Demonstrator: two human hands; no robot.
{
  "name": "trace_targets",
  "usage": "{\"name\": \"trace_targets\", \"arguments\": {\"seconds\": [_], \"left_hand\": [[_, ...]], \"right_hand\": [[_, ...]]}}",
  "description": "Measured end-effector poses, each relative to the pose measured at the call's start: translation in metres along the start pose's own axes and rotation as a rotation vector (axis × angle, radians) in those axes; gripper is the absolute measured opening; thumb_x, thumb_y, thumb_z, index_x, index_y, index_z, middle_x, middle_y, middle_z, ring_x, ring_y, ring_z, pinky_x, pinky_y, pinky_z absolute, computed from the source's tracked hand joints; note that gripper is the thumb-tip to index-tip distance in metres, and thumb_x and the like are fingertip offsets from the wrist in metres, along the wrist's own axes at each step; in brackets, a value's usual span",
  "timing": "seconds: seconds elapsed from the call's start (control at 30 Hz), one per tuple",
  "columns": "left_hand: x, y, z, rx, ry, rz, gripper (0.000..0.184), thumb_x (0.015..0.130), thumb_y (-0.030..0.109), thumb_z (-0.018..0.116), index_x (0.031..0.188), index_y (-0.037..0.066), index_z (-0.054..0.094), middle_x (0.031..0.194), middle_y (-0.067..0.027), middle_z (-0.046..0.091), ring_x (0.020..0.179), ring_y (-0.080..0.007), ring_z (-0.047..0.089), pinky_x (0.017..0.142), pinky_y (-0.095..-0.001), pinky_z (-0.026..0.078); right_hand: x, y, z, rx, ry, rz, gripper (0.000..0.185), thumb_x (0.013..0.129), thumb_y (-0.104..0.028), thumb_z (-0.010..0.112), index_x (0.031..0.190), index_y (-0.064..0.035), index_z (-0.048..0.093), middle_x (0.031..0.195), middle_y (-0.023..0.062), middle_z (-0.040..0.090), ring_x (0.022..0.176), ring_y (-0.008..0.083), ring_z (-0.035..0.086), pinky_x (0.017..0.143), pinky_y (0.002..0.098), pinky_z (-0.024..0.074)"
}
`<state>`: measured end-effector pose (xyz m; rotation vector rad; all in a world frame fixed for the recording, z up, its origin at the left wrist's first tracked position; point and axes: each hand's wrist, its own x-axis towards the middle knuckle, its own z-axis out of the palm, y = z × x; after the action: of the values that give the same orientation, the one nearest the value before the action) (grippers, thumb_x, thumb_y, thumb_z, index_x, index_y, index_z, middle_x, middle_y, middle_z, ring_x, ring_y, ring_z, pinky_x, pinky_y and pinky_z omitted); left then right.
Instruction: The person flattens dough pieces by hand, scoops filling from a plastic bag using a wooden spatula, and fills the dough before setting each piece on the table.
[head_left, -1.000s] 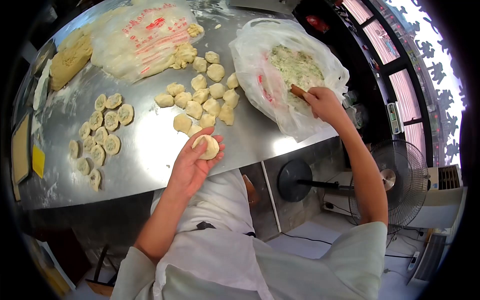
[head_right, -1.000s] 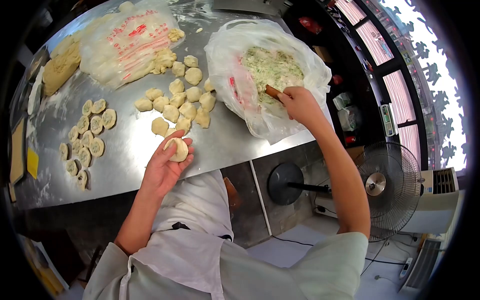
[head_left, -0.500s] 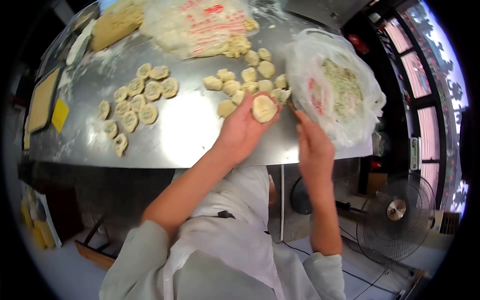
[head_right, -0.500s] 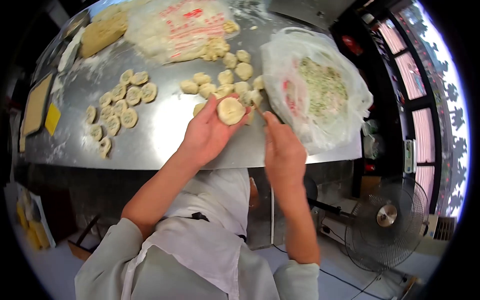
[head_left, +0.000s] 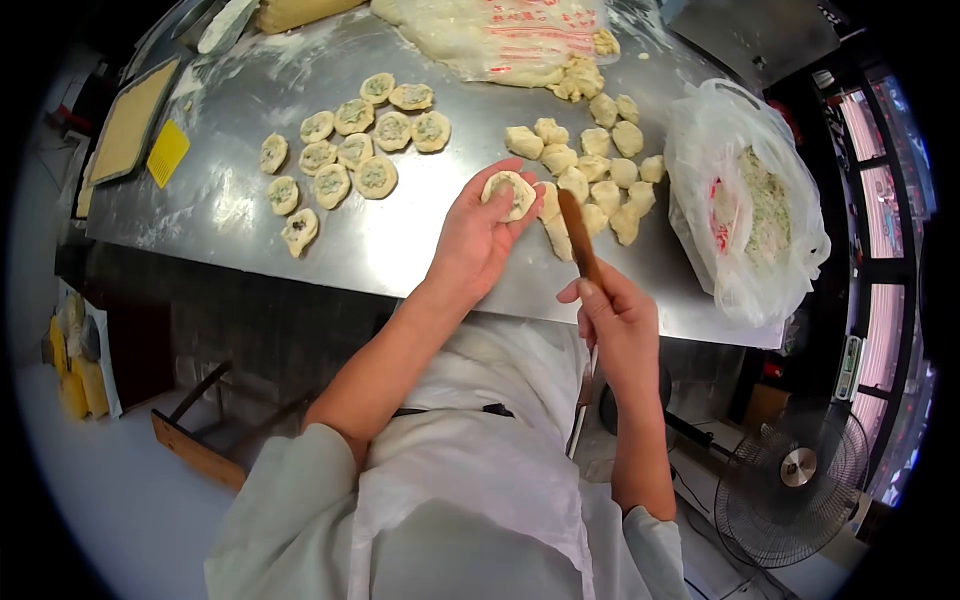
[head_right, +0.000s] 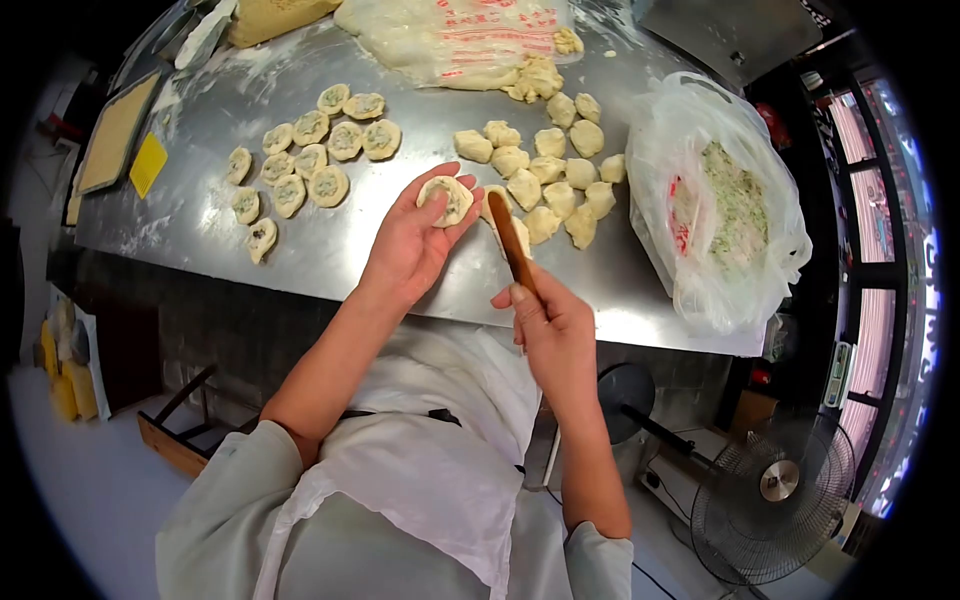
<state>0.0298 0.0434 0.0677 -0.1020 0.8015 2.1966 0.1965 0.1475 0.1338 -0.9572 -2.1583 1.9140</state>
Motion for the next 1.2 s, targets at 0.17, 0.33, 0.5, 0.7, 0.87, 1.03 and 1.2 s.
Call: {"name": "trace_targets", "arguments": {"seconds": [0.17, 0.33, 0.5, 0.7, 0.87, 1.03, 1.2], "left_hand": [[-0.011, 0.003, -0.012, 0.095, -0.044, 0.027, 0.038, 0.105, 0.003, 0.046, 0.142, -0.003, 0.048, 0.136, -0.0218, 0.055, 0.127, -0.0313, 0.057, 0.115, -0.0431, 0.046], [-0.026, 0.011, -0.028, -0.131, -0.057, -0.01, 0.04, 0.106, 0.016, 0.044, 0.14, -0.005, 0.048, 0.13, -0.0218, 0.056, 0.126, -0.0344, 0.055, 0.113, -0.0463, 0.044], [-0.041, 0.007, -0.058, -0.064, 0.023, 0.037, 0.043, 0.109, 0.026, 0.05, 0.14, -0.004, 0.047, 0.129, -0.0206, 0.056, 0.125, -0.0324, 0.055, 0.112, -0.046, 0.046], [-0.062, 0.057, -0.097, 0.016, 0.289, 0.153, 0.035, 0.109, 0.022, 0.05, 0.136, 0.0, 0.05, 0.132, -0.0175, 0.06, 0.121, -0.0284, 0.061, 0.108, -0.0449, 0.049], [-0.089, 0.081, -0.102, 0.526, 0.651, 0.301, 0.053, 0.106, 0.028, 0.056, 0.148, -0.001, 0.042, 0.143, -0.0121, 0.053, 0.134, -0.0226, 0.049, 0.113, -0.0401, 0.04], [-0.12, 0.028, -0.103, 0.839, 0.567, 0.348, 0.06, 0.097, 0.011, 0.064, 0.149, -0.003, 0.038, 0.146, -0.0162, 0.048, 0.138, -0.0237, 0.044, 0.116, -0.0357, 0.035], [-0.046, 0.006, -0.068, 0.955, 0.118, 0.359, 0.05, 0.096, 0.006, 0.063, 0.142, -0.004, 0.046, 0.138, -0.0178, 0.056, 0.133, -0.0271, 0.051, 0.113, -0.0383, 0.041]], "right_hand": [[0.012, -0.008, 0.025, 0.364, -0.193, 0.139, 0.036, 0.109, -0.028, 0.051, 0.124, 0.0008, 0.066, 0.077, 0.005, 0.068, 0.049, 0.0064, 0.048, 0.043, 0.0212, 0.0365], [0.032, 0.03, 0.048, 0.418, -0.317, 0.277, 0.032, 0.109, -0.027, 0.051, 0.113, -0.0006, 0.068, 0.066, 0.0061, 0.064, 0.044, 0.0078, 0.045, 0.041, 0.0231, 0.0332], [0.027, 0.032, 0.053, 0.337, -0.382, 0.349, 0.031, 0.109, -0.028, 0.052, 0.11, -0.0006, 0.067, 0.064, 0.0057, 0.063, 0.042, 0.008, 0.043, 0.04, 0.0238, 0.031], [0.011, 0.024, 0.034, 0.342, -0.318, 0.265, 0.031, 0.108, -0.029, 0.052, 0.108, -0.0011, 0.066, 0.063, 0.0049, 0.062, 0.042, 0.0076, 0.043, 0.04, 0.0228, 0.0316], [0.009, 0.031, 0.026, 0.359, -0.279, 0.229, 0.031, 0.109, -0.03, 0.052, 0.107, -0.0022, 0.065, 0.065, 0.0039, 0.063, 0.044, 0.0071, 0.046, 0.041, 0.022, 0.0338], [0.004, 0.042, 0.015, 0.418, -0.209, 0.235, 0.031, 0.109, -0.03, 0.051, 0.107, -0.0022, 0.065, 0.066, 0.0036, 0.063, 0.045, 0.0072, 0.046, 0.042, 0.022, 0.0358], [-0.004, 0.044, 0.009, 0.416, -0.164, 0.207, 0.03, 0.109, -0.029, 0.051, 0.108, -0.0019, 0.065, 0.066, 0.0036, 0.063, 0.045, 0.0069, 0.047, 0.042, 0.021, 0.0366]]}}
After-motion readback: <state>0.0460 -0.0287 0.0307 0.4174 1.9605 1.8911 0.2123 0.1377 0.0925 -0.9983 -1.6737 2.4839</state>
